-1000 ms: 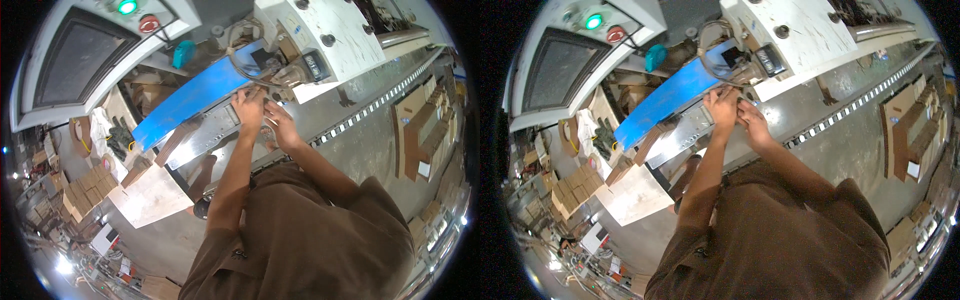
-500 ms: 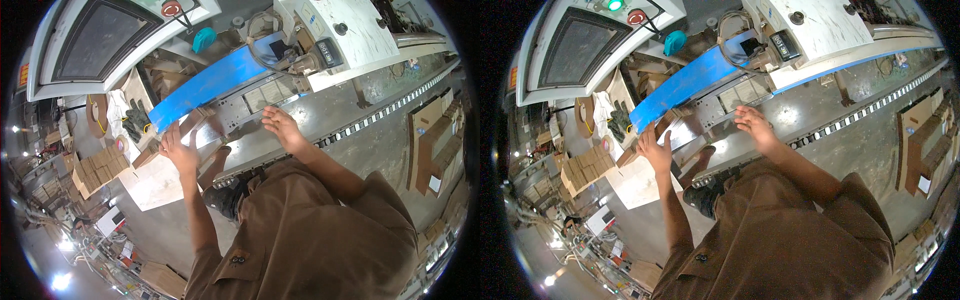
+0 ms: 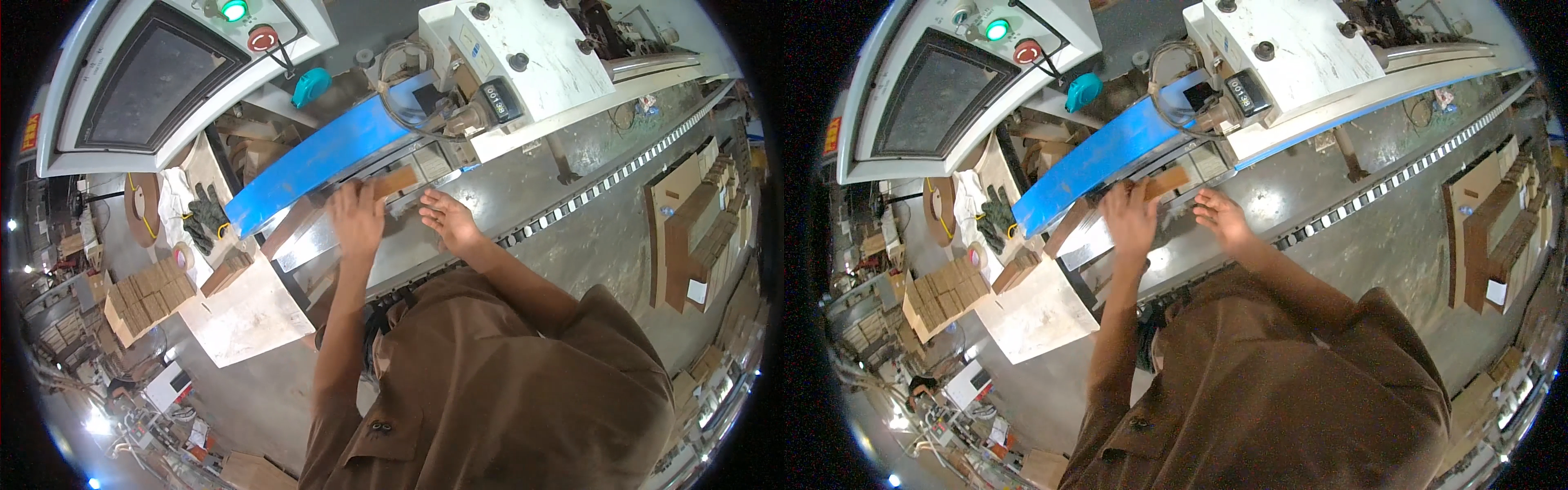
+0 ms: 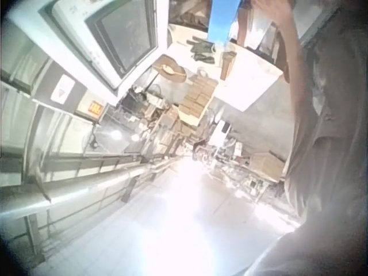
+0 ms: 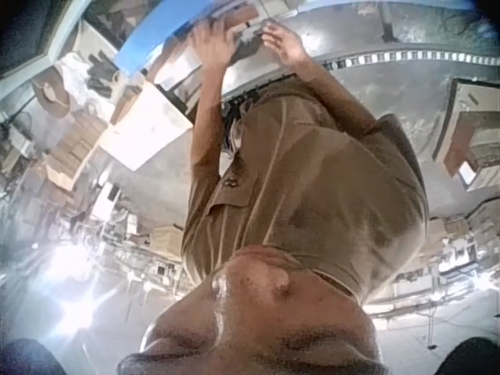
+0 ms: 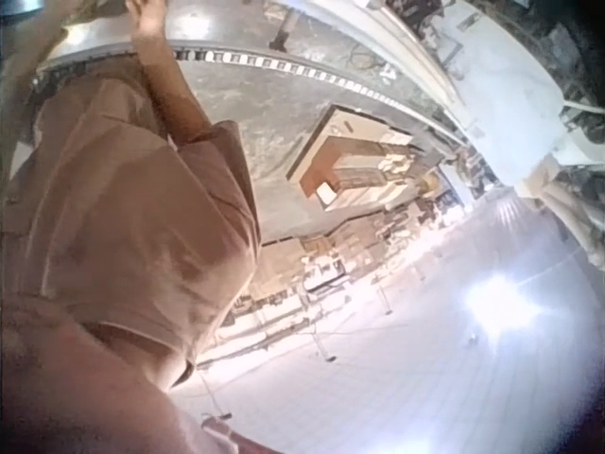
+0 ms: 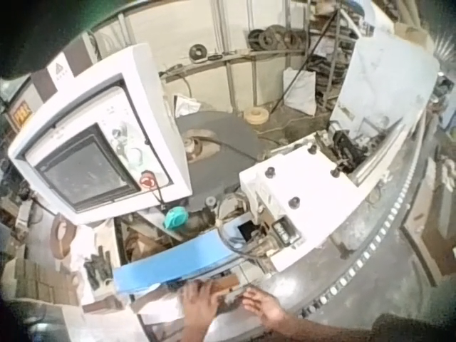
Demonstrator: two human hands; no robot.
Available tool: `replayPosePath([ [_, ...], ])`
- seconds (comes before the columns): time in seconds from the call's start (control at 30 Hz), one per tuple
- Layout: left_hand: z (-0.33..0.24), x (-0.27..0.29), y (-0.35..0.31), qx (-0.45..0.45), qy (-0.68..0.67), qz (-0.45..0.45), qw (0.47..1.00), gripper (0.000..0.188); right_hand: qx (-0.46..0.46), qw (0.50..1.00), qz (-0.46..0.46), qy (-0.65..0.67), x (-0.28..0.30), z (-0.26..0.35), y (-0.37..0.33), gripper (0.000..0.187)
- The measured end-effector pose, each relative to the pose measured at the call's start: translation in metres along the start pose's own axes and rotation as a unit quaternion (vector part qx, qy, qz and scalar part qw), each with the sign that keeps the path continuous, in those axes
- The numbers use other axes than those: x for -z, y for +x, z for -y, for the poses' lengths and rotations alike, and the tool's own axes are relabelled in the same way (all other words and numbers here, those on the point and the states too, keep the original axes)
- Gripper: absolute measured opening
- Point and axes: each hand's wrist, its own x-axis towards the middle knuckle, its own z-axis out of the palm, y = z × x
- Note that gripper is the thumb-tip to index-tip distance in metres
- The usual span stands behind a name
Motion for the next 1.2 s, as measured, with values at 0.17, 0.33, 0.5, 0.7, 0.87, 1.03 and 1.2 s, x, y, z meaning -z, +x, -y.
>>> replayPosePath([
  [0.17, 0.001, -0.078, 0.015, 0.002, -0.006, -0.087, 0.996, 0.035, 0.016, 1.0, 0.016, 0.005, -0.009, 0.013, 0.014, 0.047],
  [0.33, 0.015, -0.104, 0.008, -0.036, -0.008, -0.104, 0.994, 0.022, 0.022, 0.996, 0.078, 0.034, -0.023, 0.015, 0.035, 0.05],
  [0.5, 0.022, -0.091, 0.006, -0.041, 0.007, -0.073, 0.996, 0.033, 0.003, 0.994, 0.095, 0.047, -0.037, 0.016, 0.042, 0.054],
  [0.7, 0.027, -0.083, 0.004, -0.027, -0.039, -0.025, 0.999, 0.045, -0.014, 0.987, 0.114, 0.113, -0.043, 0.018, 0.039, 0.064],
  [0.87, 0.016, -0.077, 0.011, -0.031, -0.051, -0.023, 0.998, 0.047, -0.014, 0.982, 0.11, 0.151, -0.042, 0.023, 0.035, 0.069],
  [1.03, 0.001, -0.102, 0.021, -0.053, -0.079, -0.074, 0.993, 0.039, 0.029, 0.988, 0.092, 0.119, -0.029, 0.03, 0.033, 0.07],
  [1.2, -0.03, -0.109, 0.037, -0.052, -0.075, -0.031, 0.995, 0.041, 0.107, 0.991, 0.085, -0.005, -0.016, 0.042, 0.026, 0.062],
])
